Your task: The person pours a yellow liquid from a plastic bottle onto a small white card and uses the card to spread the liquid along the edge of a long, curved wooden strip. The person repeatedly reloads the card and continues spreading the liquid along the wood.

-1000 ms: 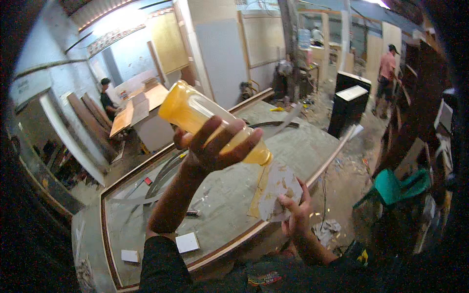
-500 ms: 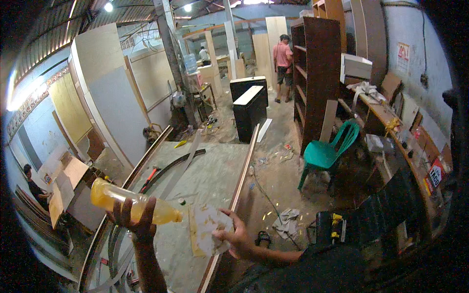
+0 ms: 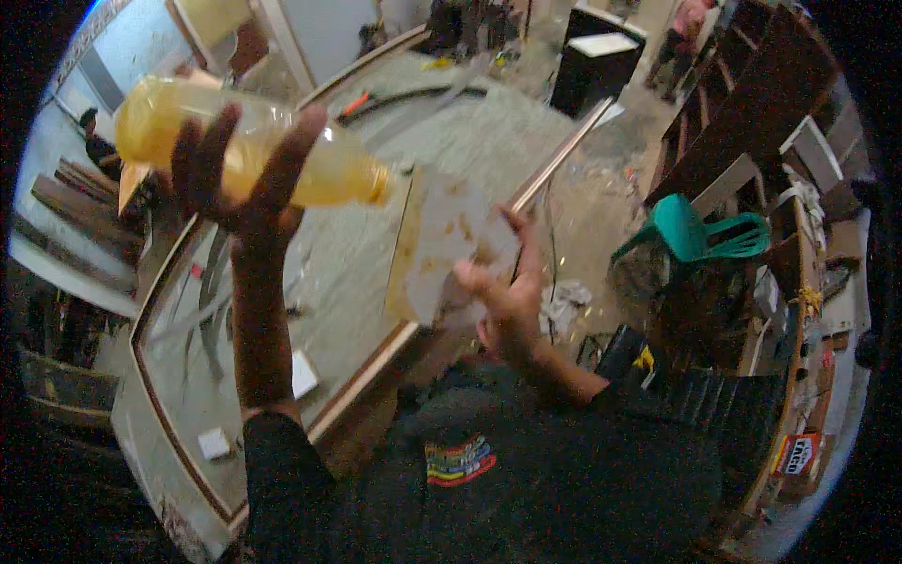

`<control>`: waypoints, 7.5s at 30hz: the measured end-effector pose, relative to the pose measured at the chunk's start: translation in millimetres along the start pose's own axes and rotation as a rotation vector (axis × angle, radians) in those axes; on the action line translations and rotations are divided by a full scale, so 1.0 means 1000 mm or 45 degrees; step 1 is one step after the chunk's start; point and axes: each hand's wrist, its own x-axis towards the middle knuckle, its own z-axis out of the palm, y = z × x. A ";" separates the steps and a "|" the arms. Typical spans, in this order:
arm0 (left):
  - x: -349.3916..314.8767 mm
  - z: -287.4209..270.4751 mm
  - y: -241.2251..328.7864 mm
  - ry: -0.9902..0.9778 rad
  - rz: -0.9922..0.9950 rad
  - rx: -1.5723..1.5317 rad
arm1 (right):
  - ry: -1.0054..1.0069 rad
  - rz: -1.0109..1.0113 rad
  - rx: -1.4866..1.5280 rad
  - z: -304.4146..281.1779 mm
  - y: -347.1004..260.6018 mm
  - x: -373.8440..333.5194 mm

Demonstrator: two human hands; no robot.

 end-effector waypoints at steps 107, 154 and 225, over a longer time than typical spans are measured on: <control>0.007 -0.045 -0.019 -0.811 0.578 0.426 | -0.505 0.318 0.441 0.018 0.039 0.024; 0.098 0.162 0.108 -2.538 -0.648 0.166 | -0.977 0.996 0.582 -0.133 0.070 0.254; 0.052 0.093 0.181 -2.300 -0.742 0.452 | -0.883 0.856 0.481 -0.132 0.078 0.234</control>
